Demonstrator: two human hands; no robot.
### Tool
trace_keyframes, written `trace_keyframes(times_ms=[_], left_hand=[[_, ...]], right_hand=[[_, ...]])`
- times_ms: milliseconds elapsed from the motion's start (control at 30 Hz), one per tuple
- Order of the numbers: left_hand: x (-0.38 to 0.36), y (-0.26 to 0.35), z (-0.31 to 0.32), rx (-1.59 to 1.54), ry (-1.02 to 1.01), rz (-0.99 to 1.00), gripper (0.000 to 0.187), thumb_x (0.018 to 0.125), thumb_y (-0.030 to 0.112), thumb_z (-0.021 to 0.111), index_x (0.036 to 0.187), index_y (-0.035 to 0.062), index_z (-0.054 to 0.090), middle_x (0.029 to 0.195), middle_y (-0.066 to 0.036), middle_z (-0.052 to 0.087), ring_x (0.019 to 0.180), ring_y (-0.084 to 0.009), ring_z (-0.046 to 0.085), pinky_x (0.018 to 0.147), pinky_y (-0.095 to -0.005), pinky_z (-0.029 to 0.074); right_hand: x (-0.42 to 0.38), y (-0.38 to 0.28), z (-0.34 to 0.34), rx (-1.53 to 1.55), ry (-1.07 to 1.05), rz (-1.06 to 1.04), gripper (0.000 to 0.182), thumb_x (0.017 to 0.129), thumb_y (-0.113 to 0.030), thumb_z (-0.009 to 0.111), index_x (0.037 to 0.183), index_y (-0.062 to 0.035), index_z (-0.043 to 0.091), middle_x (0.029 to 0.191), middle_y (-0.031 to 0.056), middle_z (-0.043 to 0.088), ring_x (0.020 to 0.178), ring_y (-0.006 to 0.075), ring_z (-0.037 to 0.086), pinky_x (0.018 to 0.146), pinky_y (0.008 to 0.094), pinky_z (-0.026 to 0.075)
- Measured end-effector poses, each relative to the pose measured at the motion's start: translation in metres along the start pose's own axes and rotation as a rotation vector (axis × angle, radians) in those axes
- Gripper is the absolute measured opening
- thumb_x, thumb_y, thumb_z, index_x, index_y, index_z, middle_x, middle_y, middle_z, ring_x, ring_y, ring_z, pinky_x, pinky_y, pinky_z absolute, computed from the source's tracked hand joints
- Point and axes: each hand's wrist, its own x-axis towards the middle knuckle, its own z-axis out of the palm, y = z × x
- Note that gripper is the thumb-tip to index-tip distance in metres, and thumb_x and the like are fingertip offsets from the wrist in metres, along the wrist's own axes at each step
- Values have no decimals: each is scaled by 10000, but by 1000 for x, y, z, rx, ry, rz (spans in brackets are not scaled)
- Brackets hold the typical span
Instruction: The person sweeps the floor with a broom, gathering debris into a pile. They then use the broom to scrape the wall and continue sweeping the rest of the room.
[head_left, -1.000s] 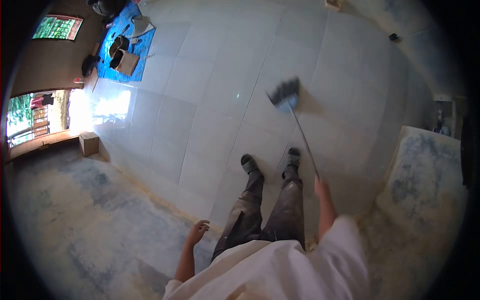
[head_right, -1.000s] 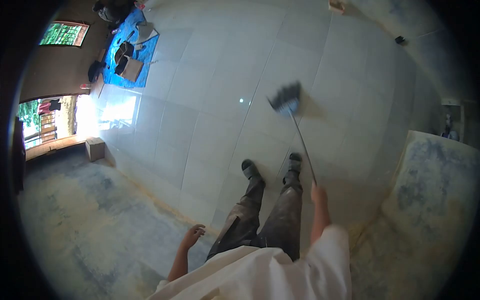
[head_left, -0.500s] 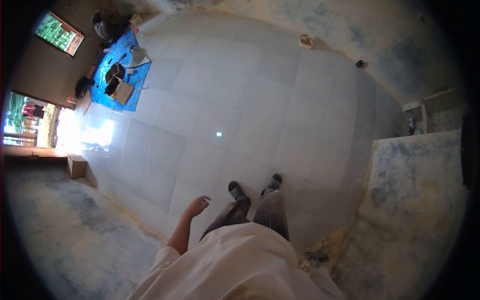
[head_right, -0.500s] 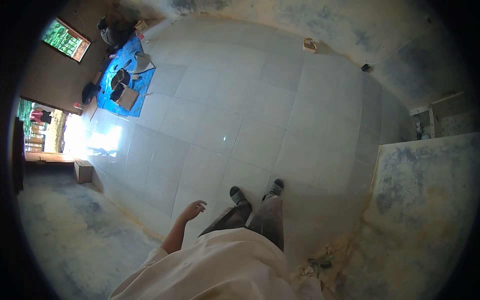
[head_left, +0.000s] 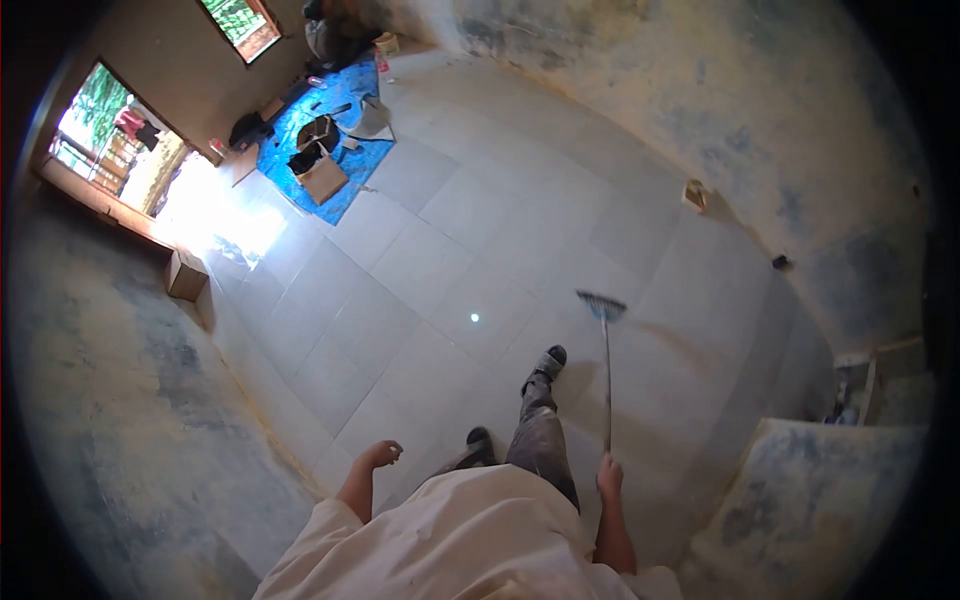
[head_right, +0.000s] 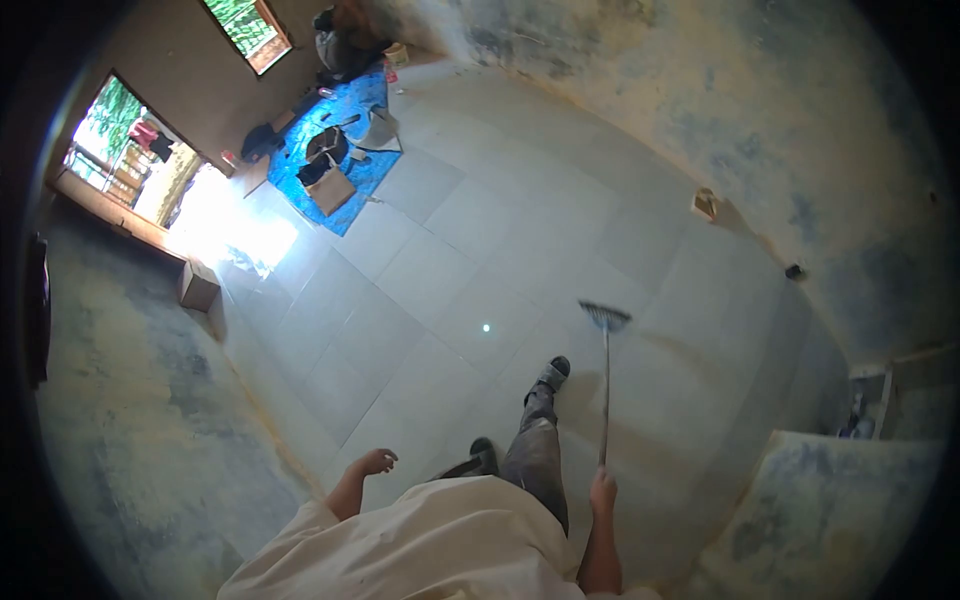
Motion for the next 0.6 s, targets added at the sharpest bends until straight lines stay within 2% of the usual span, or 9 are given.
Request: trace_keyframes(times_ms=[67, 133, 233, 367, 433, 467, 500, 567, 600], left_hand=[[-8, 13, -16, -75, 83, -19, 315, 780, 146, 532, 1076, 59, 597, 882, -116, 654, 737, -192, 629, 660, -320, 509], [-14, 32, -27, -146, 314, 92, 283, 804, 159, 501, 1040, 46, 608, 843, -138, 654, 733, -205, 633, 693, -342, 509], [-40, 90, -36, -282, 427, -8, 289, 812, 141, 495, 1068, 53, 596, 862, -137, 655, 770, -212, 637, 714, -339, 505], [-57, 163, -43, -199, 343, -54, 296, 823, 136, 487, 1091, 56, 585, 878, -143, 654, 802, -215, 638, 734, -339, 500], [-53, 184, -38, -357, 361, -53, 300, 835, 134, 478, 1108, 54, 576, 898, -143, 654, 809, -213, 638, 741, -340, 499], [-52, 190, -35, -379, 369, -55, 295, 843, 138, 474, 1104, 49, 577, 903, -141, 654, 809, -208, 638, 745, -340, 499], [-49, 194, -29, -412, 383, -59, 295, 843, 138, 474, 1104, 49, 577, 903, -141, 654, 809, -208, 638, 745, -340, 499], [-41, 199, -25, -351, 316, -92, 295, 839, 143, 488, 1104, 50, 579, 913, -140, 652, 812, -210, 638, 745, -340, 501], [-35, 203, -24, -382, 345, -87, 295, 839, 143, 488, 1104, 50, 579, 913, -140, 652, 812, -210, 638, 745, -340, 501]], right_hand=[[105, -67, 12, -33, 34, -193, 594, 915, -414, 342, 939, 134, 570, 955, 333, 566, 935, 472, 540, 826, 498, 414], [168, -184, -19, -118, -67, -218, 532, 926, -398, 329, 1022, 68, 566, 1044, 284, 574, 996, 441, 536, 862, 488, 421], [268, -307, -39, -283, -65, -190, 513, 930, -413, 337, 1056, 26, 571, 1088, 236, 581, 1024, 405, 547, 860, 476, 445], [343, -388, -61, -355, -156, -141, 506, 927, -428, 344, 1085, -6, 573, 1091, 214, 589, 1039, 383, 552, 854, 463, 458], [428, -322, -19, -484, -218, -199, 493, 927, -427, 343, 1091, -25, 574, 1085, 204, 593, 1040, 375, 554, 858, 457, 459], [423, -299, -25, -529, -298, -163, 507, 931, -429, 321, 1078, -21, 582, 1070, 205, 599, 1028, 370, 561, 859, 461, 454], [386, -279, -42, -531, -208, -149, 538, 932, -446, 299, 1090, -12, 575, 1090, 208, 589, 1037, 370, 553, 870, 462, 443], [330, -223, -64, -523, -293, -21, 553, 932, -455, 295, 1124, -3, 547, 1123, 215, 568, 1057, 381, 532, 888, 473, 423], [348, -125, -36, -559, -227, -237, 553, 933, -448, 296, 1137, 1, 545, 1100, 232, 574, 1024, 397, 544, 886, 488, 420]])
